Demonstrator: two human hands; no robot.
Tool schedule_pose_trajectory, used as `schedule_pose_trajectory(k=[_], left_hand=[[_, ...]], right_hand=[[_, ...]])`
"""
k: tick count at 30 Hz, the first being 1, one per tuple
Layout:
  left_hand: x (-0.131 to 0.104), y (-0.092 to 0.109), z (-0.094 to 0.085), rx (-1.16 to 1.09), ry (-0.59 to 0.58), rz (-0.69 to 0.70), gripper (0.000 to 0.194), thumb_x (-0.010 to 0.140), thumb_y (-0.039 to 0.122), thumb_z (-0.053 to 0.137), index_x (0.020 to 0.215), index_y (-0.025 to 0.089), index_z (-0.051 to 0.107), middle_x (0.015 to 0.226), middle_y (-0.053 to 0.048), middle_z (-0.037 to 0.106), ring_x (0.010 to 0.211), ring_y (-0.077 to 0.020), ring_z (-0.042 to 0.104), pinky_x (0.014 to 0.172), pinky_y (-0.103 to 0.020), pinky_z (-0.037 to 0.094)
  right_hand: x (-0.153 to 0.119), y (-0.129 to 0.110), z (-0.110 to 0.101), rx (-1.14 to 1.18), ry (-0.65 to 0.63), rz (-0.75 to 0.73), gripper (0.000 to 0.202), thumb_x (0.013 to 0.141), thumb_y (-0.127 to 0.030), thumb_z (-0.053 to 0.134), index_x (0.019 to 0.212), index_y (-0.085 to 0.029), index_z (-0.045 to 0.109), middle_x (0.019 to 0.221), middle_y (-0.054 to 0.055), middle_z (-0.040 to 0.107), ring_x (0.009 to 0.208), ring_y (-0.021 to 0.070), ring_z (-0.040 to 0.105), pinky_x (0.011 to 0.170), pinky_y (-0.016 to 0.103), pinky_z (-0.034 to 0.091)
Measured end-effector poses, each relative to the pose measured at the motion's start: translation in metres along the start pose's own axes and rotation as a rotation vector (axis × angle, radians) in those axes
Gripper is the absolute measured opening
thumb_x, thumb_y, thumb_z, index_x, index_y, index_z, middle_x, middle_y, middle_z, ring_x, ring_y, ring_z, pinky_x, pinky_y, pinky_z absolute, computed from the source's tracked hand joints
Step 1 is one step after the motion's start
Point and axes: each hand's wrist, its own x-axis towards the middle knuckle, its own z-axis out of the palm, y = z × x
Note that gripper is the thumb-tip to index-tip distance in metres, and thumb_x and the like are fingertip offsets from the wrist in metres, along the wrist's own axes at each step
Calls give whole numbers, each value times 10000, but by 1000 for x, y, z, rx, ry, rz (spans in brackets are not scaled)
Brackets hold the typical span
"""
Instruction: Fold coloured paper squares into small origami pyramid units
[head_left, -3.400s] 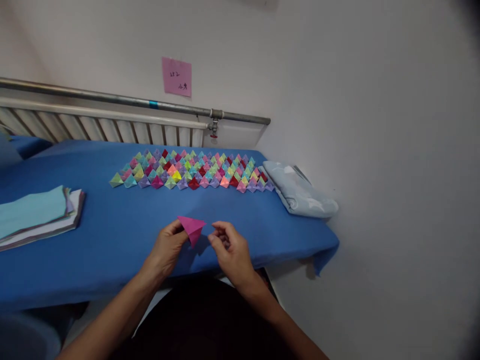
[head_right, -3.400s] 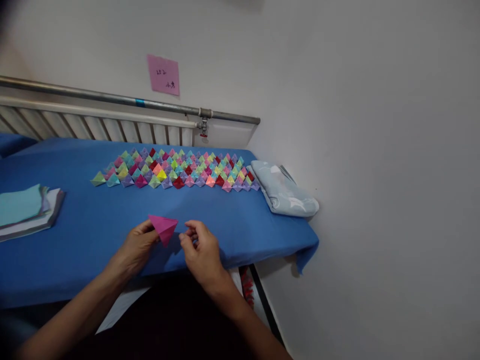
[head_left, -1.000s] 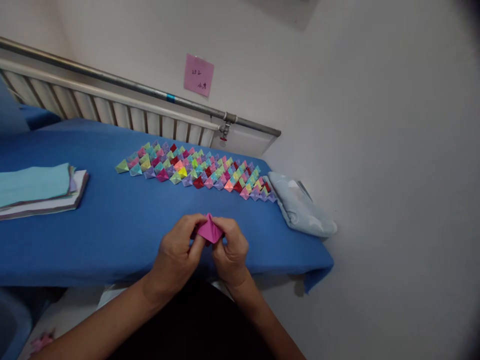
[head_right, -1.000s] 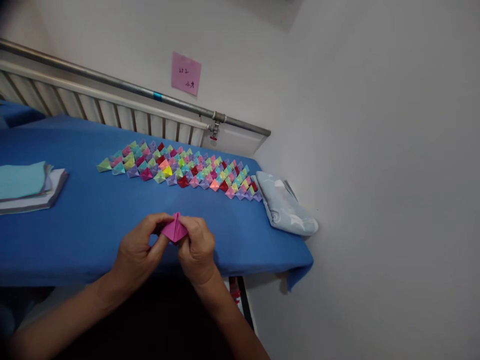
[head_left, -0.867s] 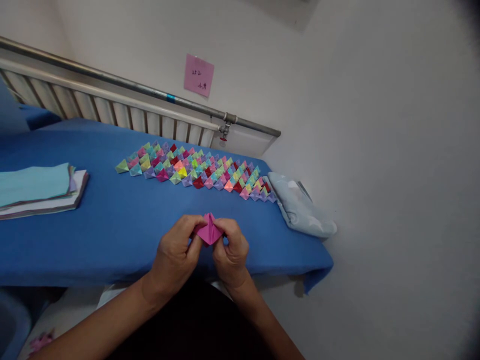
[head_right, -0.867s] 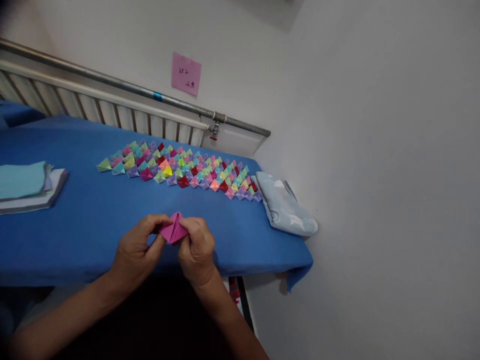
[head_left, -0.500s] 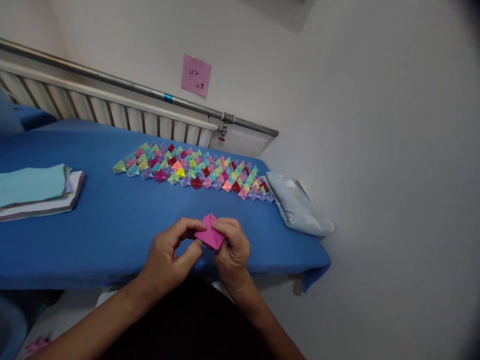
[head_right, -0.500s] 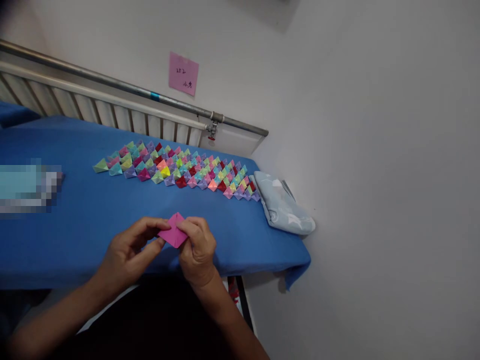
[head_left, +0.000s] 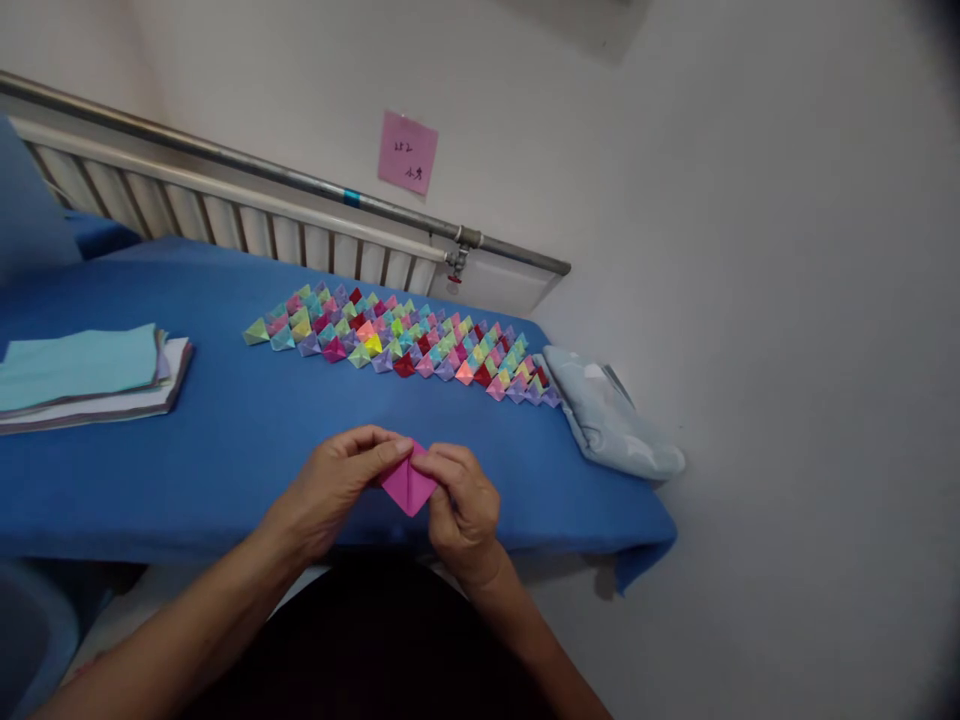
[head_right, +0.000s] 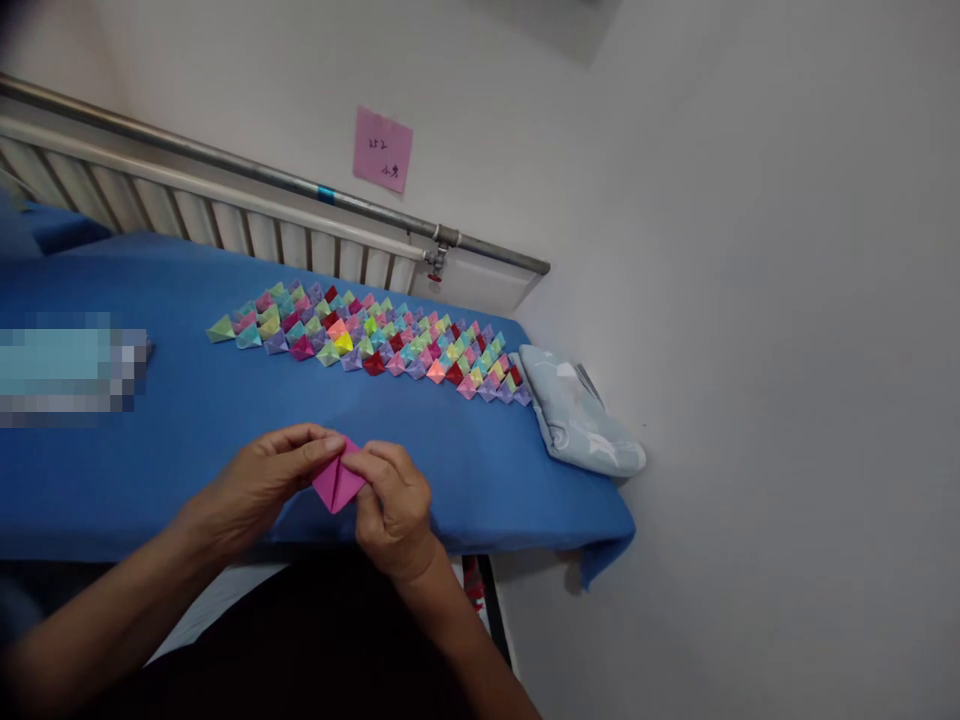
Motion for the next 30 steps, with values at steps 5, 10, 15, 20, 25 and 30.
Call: schedule_pose_trajectory(k=[5,10,15,20,25,30], left_hand=[[4,4,-2,134,-17,66,322,660,479,788,675,173,689,657,19,602,639,-111,493,620,-244,407],[5,6,-2,211,-60,50,331,679,492,735,634,177,643,608,34,538,580,-102,435,558,-234,354],[5,7,-2,238,-57,25,335,648,497,724,619,177,630,593,39,531,565,-101,432,553,-234,350],[7,6,-5,281,42,62,352,661,526,691,620,186,612,581,35,537,560,-117,449,548,-246,354],[7,4,-8,481,149,222,345,733,507,635,589,198,584,555,42,496,568,-127,435,554,-250,332],[6,2,-8,583,156,274,369,758,518,584,572,201,556,543,42,485,566,-128,424,561,-251,335]], right_hand=[[2,0,-1,97,-33,71,308,908,-91,455,1049,-234,688,961,44,696,881,149,668,788,301,554],[2,0,1,250,-44,244,262,905,-126,472,952,-231,707,907,30,705,853,148,666,779,292,540],[0,-1,6,377,-55,477,160,876,-216,521,890,-225,679,848,12,698,773,139,650,719,265,529],[1,0,10,764,-39,978,312,811,-322,587,1108,-230,578,658,-56,587,469,99,512,429,206,429],[4,-4,6,933,-109,1189,319,780,-483,647,873,-180,611,743,5,601,553,100,558,379,171,394],[3,-5,5,887,-266,1241,327,709,-409,740,909,-167,650,786,10,617,589,86,555,369,141,372]])
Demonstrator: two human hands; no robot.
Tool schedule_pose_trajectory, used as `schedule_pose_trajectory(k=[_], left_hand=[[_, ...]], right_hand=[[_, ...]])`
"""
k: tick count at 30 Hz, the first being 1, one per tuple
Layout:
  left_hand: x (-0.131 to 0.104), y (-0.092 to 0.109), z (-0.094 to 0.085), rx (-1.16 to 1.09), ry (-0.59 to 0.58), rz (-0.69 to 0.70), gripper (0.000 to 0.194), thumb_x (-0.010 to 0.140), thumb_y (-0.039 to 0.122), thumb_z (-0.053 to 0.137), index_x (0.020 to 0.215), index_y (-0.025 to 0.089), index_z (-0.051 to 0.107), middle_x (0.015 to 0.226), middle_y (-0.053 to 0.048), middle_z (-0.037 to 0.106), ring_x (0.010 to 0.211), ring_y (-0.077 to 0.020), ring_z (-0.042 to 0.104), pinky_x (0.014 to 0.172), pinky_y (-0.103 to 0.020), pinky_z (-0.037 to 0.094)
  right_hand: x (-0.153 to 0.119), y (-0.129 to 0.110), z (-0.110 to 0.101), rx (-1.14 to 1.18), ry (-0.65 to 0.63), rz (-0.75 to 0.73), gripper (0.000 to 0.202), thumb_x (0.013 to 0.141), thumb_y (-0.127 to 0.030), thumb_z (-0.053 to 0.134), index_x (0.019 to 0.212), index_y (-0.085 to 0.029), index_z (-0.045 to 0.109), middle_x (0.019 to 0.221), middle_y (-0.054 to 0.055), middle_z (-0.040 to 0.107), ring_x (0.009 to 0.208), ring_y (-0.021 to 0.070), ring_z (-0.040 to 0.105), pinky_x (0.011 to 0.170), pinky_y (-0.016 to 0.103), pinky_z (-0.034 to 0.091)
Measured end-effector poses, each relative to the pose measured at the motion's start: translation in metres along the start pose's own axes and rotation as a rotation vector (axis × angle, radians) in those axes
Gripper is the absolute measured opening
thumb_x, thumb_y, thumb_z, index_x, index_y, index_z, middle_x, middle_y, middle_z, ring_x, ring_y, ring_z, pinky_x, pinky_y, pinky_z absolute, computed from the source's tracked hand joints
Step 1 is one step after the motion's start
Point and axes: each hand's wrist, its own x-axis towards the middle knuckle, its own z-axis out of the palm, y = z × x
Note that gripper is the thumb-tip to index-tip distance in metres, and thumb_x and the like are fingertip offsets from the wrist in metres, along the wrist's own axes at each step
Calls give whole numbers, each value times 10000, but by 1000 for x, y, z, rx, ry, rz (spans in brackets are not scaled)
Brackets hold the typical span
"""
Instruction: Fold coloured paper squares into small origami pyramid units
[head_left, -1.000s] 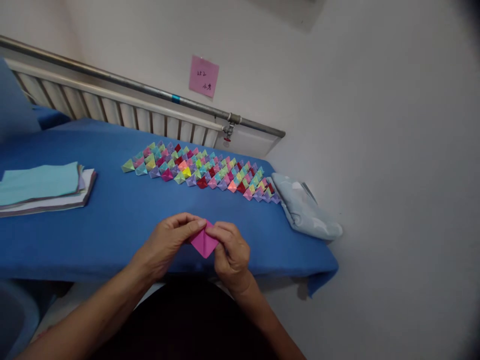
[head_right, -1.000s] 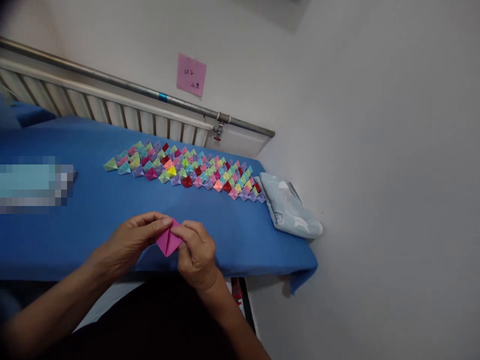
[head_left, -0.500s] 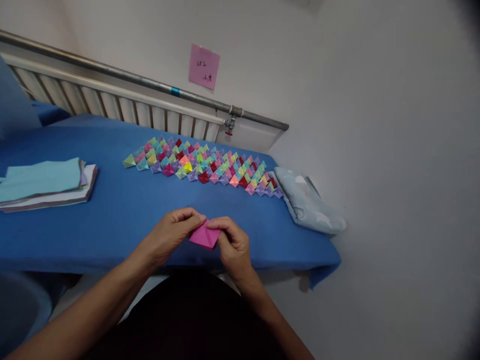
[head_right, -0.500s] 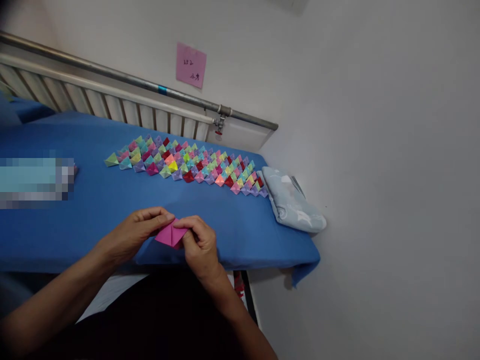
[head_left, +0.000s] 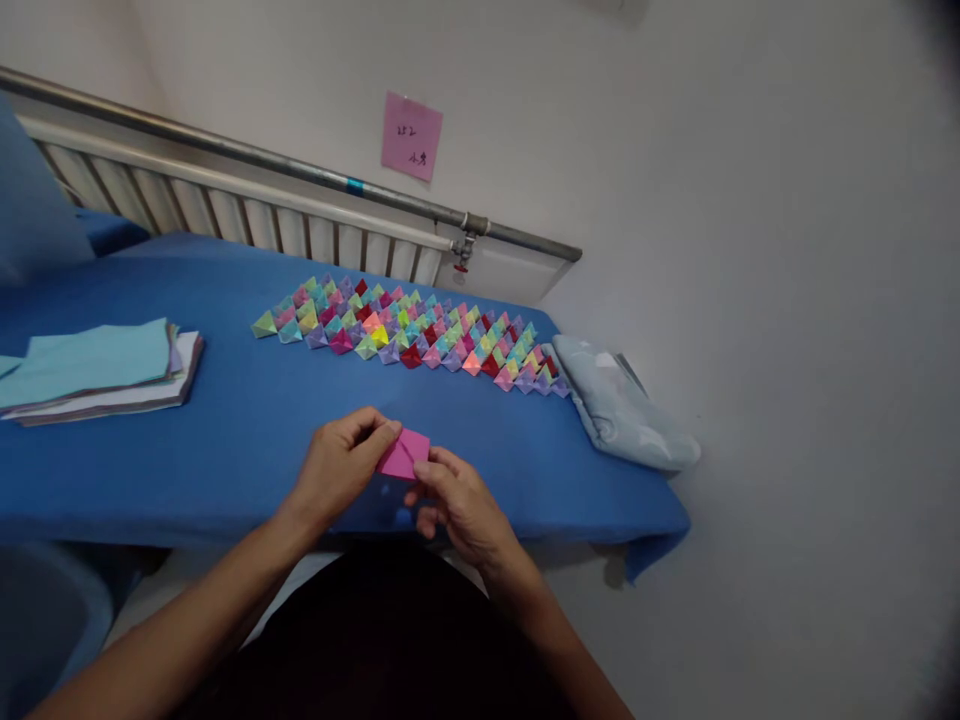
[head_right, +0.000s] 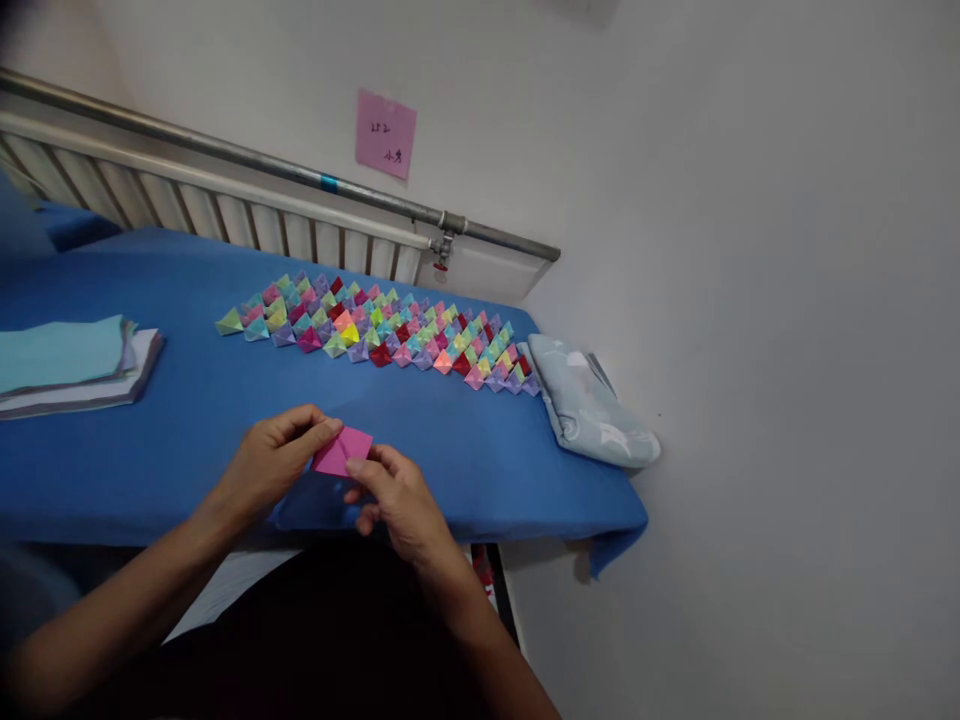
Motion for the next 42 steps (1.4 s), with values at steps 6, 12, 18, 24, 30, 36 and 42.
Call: schedule_pose_trajectory(k=[6,12,18,24,30,36,42], left_hand=[[2,-3,1,9,-10,-33,360,744,518,577,568,205,546,538,43,474,556,-126,417,547,-247,328],[3,-2,2,-121,-74,-123,376,726,532,612,574,202,516,546,53,453,553,-115,399,544,-242,332],[4,-2,-2,-103,-83,-110,393,710,545,618,551,199,522,530,52,449,542,-109,391,530,-242,319],[9,-13,-4,-165,-102,-104,414,685,573,653,570,189,550,542,50,468,547,-106,397,538,-241,326],[17,-29,0,-171,-63,-122,416,675,577,657,583,185,553,551,51,467,554,-103,390,540,-238,317],[14,-32,-5,-74,-158,-101,419,691,591,609,593,187,558,553,55,459,560,-105,394,547,-240,313],[12,-24,-4,-123,-183,-115,416,678,587,640,608,181,587,566,47,502,572,-108,422,572,-247,341]], right_hand=[[3,3,0,-2,-14,60,255,693,-372,732,668,-159,595,569,-36,571,431,46,444,350,154,319],[1,4,2,-8,39,24,257,685,-353,736,626,-173,564,527,-61,551,392,31,406,352,159,279],[2,6,2,-84,19,14,276,718,-396,716,638,-172,575,504,-66,538,366,30,394,358,172,271],[2,7,7,-106,63,-32,301,709,-413,718,622,-182,545,513,-75,521,387,29,385,367,168,273],[10,17,11,-52,76,-11,298,696,-430,701,642,-189,535,522,-80,490,395,32,357,361,173,237],[13,16,4,-144,41,-8,257,706,-407,706,757,-180,598,573,-60,571,419,47,434,399,183,312],[17,12,4,-178,18,32,292,691,-439,696,650,-169,591,497,-55,542,395,44,420,397,187,304]])
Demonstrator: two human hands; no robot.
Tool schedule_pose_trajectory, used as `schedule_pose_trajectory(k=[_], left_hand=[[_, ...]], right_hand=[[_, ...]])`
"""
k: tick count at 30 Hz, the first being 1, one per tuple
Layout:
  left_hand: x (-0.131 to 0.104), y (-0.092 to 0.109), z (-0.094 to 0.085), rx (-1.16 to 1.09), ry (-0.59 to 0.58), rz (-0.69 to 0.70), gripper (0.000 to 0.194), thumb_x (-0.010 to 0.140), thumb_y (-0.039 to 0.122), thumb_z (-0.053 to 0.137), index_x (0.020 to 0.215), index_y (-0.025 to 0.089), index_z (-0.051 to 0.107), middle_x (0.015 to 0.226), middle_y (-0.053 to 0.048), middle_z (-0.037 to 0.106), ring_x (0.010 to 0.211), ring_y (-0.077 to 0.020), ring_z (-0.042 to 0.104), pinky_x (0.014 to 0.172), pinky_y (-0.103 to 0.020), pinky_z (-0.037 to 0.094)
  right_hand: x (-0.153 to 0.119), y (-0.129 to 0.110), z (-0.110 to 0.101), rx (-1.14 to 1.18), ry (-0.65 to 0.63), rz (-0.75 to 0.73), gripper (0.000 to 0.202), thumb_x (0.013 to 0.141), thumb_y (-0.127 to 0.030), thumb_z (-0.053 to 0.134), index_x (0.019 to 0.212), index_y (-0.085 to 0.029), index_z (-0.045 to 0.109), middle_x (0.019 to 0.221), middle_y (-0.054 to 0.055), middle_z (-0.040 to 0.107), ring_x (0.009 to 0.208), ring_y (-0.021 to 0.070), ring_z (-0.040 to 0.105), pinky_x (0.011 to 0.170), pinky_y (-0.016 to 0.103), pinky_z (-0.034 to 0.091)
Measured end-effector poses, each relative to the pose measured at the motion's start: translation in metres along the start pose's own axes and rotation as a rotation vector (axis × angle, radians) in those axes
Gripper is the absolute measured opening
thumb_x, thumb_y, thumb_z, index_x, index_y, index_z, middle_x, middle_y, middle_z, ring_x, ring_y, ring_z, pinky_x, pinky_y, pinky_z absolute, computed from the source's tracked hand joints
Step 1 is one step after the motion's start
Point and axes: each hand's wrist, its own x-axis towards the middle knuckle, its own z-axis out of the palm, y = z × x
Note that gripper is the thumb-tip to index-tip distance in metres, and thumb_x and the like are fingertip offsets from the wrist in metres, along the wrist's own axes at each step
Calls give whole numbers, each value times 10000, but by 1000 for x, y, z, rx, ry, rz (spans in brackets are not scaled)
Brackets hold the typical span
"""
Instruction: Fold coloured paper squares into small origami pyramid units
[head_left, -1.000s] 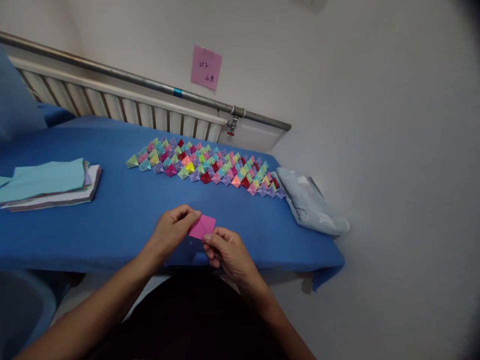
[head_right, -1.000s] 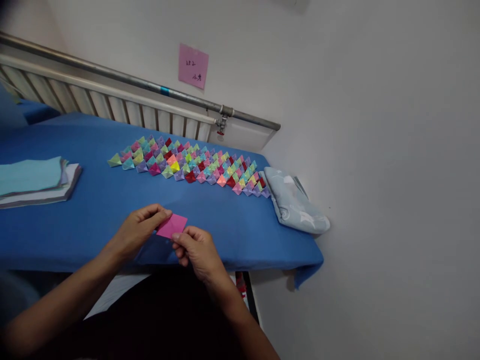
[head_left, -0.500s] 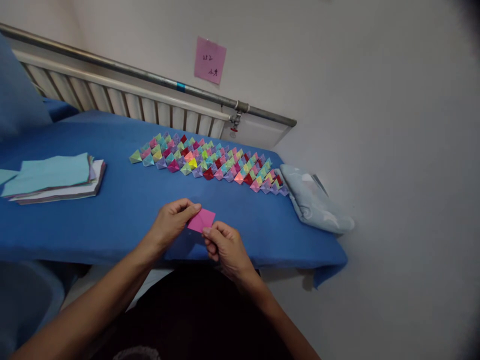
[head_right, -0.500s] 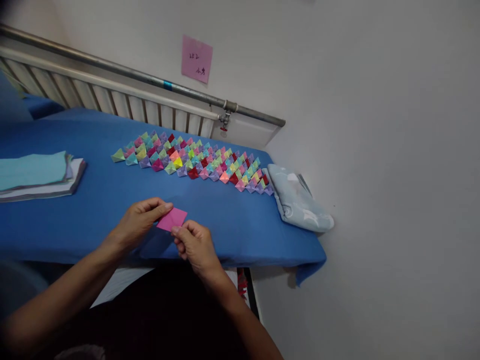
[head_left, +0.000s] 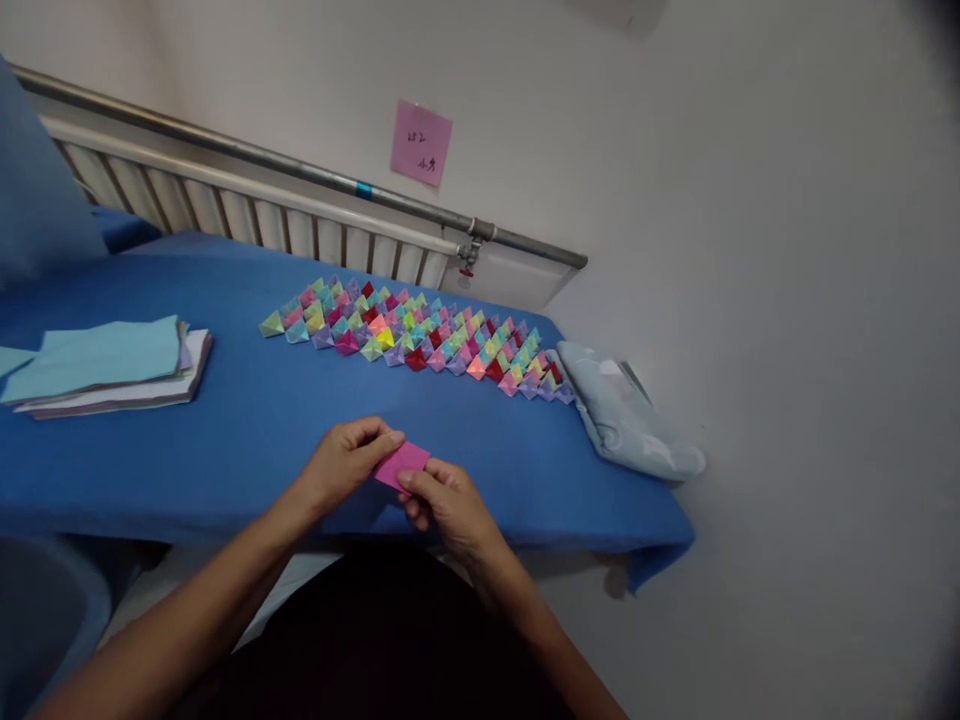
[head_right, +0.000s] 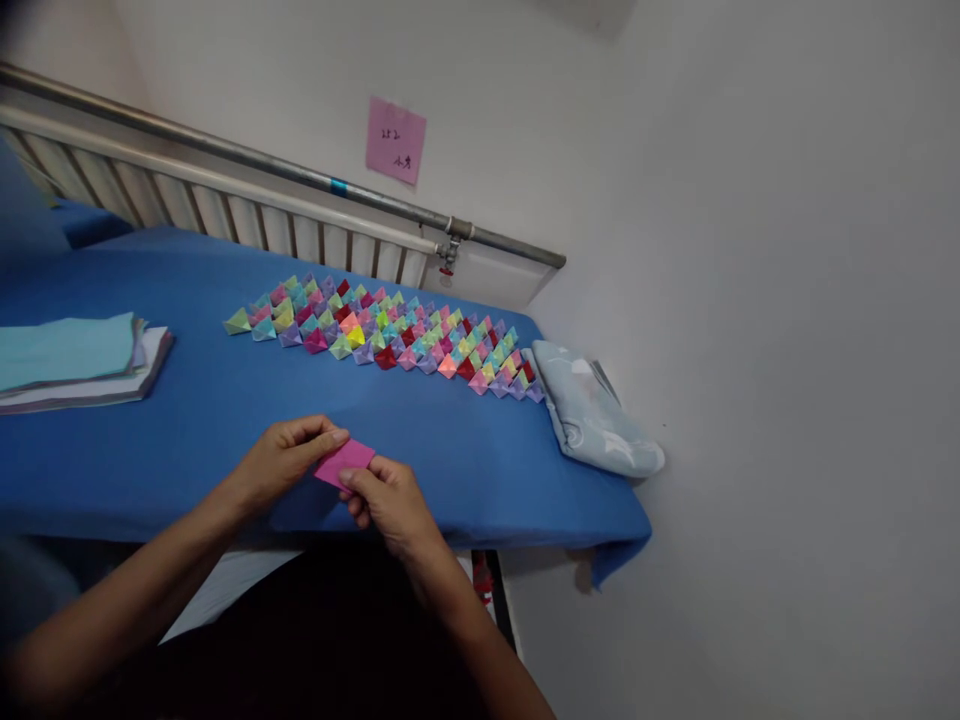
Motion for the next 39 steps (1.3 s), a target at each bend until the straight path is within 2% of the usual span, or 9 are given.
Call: schedule_pose_trajectory(k=[4,9,13,15,18,21,29,33,39], left_hand=[[3,4,0,-114,33,-62,420,625,590,705,674,179,635,602,41,559,579,-110,454,583,-248,364],[6,-6,-9,-38,44,-126,477,599,634,741,647,172,631,603,33,579,595,-119,487,600,-260,374],[10,-16,-21,-236,124,-238,594,563,620,805,926,168,673,749,-5,683,677,-158,591,668,-291,444],[13,-16,-25,-232,125,-251,543,578,626,797,844,168,676,713,-1,666,659,-152,580,661,-289,442],[18,-10,-25,-162,22,-236,448,557,583,810,633,174,643,618,13,618,623,-137,542,645,-277,422],[26,-7,-19,-195,9,-239,397,555,537,806,602,182,636,608,13,616,610,-136,535,634,-276,415],[58,-12,-9,-160,43,-230,324,607,490,742,610,181,644,566,24,576,553,-115,477,565,-255,378],[81,-9,-12,-167,-14,-210,300,596,451,750,585,180,624,566,25,562,546,-112,466,565,-257,380],[121,-20,-12,73,-107,-112,293,653,474,682,605,188,640,617,11,573,595,-138,488,588,-280,375]], right_hand=[[2,0,3,11,51,-9,256,699,-409,684,658,-175,590,482,-63,533,389,45,410,391,185,289],[12,4,11,16,88,-3,261,724,-416,661,646,-177,588,480,-65,519,379,40,388,389,185,277],[23,5,16,-13,111,-26,286,726,-448,655,643,-184,583,478,-70,502,379,42,380,393,192,276],[28,4,17,-25,123,-31,297,731,-458,649,637,-187,573,477,-69,495,381,45,381,397,198,277],[36,2,17,-41,117,-27,285,737,-452,640,651,-187,579,484,-66,498,390,49,387,405,203,281],[43,3,14,-51,114,-15,274,741,-444,623,654,-189,578,481,-65,492,396,54,388,413,209,287],[60,5,2,-42,112,26,257,756,-428,613,654,-194,587,489,-63,494,409,57,390,432,212,301],[70,-1,-8,-50,103,36,261,766,-430,623,656,-196,595,508,-54,512,416,65,401,426,212,303],[83,-5,-24,-134,128,38,243,809,-381,596,644,-202,599,517,-46,510,465,82,431,471,210,328]])
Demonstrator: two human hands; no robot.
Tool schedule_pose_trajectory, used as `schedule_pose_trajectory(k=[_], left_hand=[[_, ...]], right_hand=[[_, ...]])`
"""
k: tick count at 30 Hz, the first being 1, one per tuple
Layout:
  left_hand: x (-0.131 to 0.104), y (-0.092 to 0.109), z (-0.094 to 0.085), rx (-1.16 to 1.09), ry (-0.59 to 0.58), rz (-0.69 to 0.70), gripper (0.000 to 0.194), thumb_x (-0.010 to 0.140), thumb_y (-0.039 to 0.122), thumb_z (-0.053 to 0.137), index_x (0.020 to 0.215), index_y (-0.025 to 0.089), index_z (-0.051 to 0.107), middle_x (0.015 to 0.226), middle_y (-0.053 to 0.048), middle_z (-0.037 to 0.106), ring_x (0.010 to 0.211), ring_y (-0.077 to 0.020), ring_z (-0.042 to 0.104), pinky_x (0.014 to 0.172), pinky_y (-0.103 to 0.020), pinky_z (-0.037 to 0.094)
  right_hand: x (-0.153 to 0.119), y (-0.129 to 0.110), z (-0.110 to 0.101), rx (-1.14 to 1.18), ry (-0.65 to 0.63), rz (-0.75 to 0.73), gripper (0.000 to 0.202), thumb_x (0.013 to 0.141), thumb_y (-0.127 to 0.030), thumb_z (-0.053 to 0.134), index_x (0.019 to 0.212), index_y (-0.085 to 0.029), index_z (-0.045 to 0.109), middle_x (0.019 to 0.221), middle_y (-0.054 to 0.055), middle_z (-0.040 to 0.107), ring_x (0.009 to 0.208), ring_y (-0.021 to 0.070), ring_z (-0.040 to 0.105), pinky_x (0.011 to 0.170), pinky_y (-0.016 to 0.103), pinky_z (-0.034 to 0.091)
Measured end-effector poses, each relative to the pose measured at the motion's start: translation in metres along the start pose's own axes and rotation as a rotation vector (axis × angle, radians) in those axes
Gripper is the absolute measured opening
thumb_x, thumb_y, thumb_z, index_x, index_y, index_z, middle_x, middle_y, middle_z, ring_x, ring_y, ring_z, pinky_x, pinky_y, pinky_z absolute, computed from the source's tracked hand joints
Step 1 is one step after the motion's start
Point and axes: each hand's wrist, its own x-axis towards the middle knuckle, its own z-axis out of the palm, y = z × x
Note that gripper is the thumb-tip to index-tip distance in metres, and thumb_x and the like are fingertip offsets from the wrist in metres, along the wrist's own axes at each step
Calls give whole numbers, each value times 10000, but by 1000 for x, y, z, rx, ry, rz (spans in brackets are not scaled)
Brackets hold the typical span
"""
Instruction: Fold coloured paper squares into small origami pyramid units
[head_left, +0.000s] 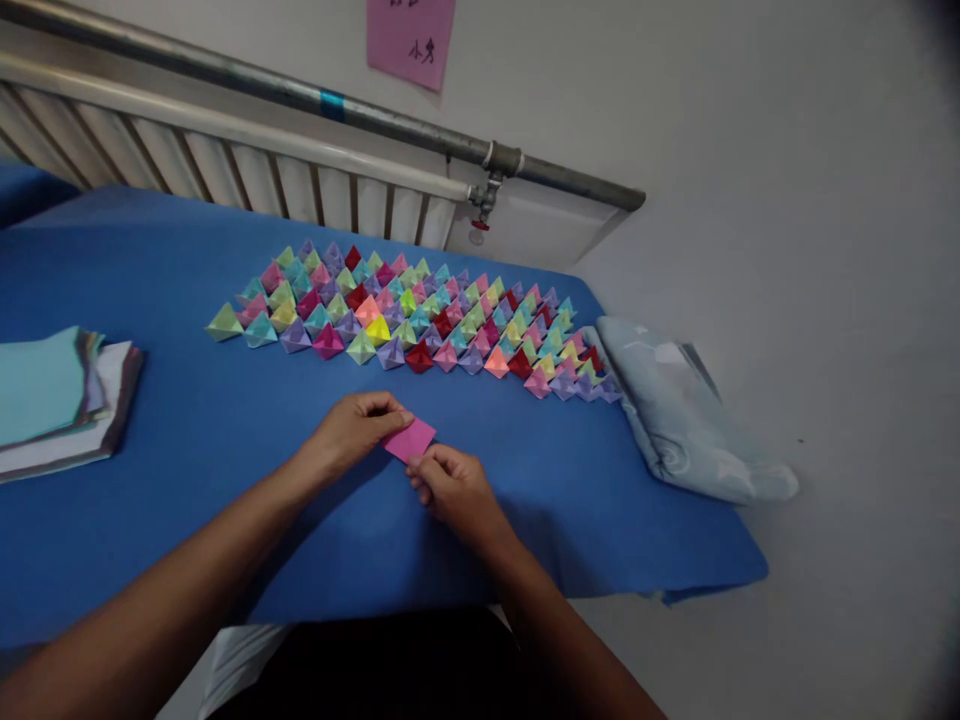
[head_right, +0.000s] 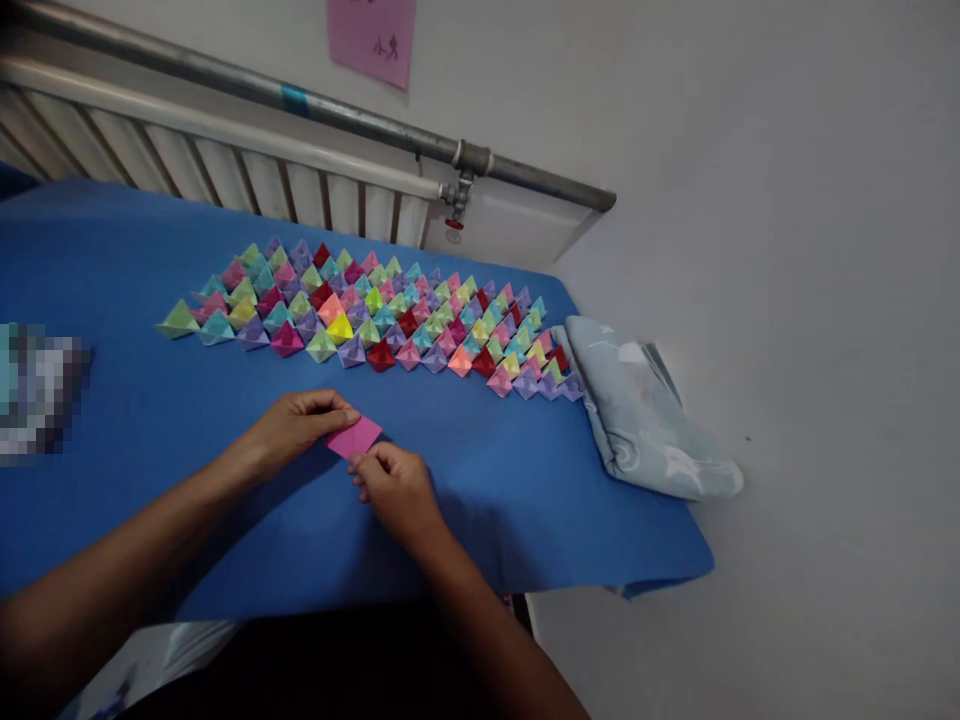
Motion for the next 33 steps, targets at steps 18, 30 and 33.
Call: schedule_pose_trajectory(k=[18,30,33], left_hand=[[14,-41,6,594,20,354,158,851,269,621,721,202,684,893,-33,667,891,-208,561,854,-403,429],[-6,-38,2,796,186,614,223,945,269,535,1062,203,712,1100,-95,679,1042,-252,595,897,-420,467],[-27,-42,7,864,96,731,292,994,240,440,1067,199,720,1096,-102,715,1005,-241,625,866,-408,474]], right_hand=[[5,16,-17,-1093,-47,-756,211,979,-201,509,1112,-192,671,1114,72,709,1027,212,590,880,369,413],[3,14,-19,-1213,-126,-725,290,929,-168,570,1204,-191,659,1156,100,693,1049,249,560,836,400,416],[3,13,-19,-1203,-127,-723,305,916,-171,597,1214,-192,660,1152,106,690,1054,250,559,850,404,424]])
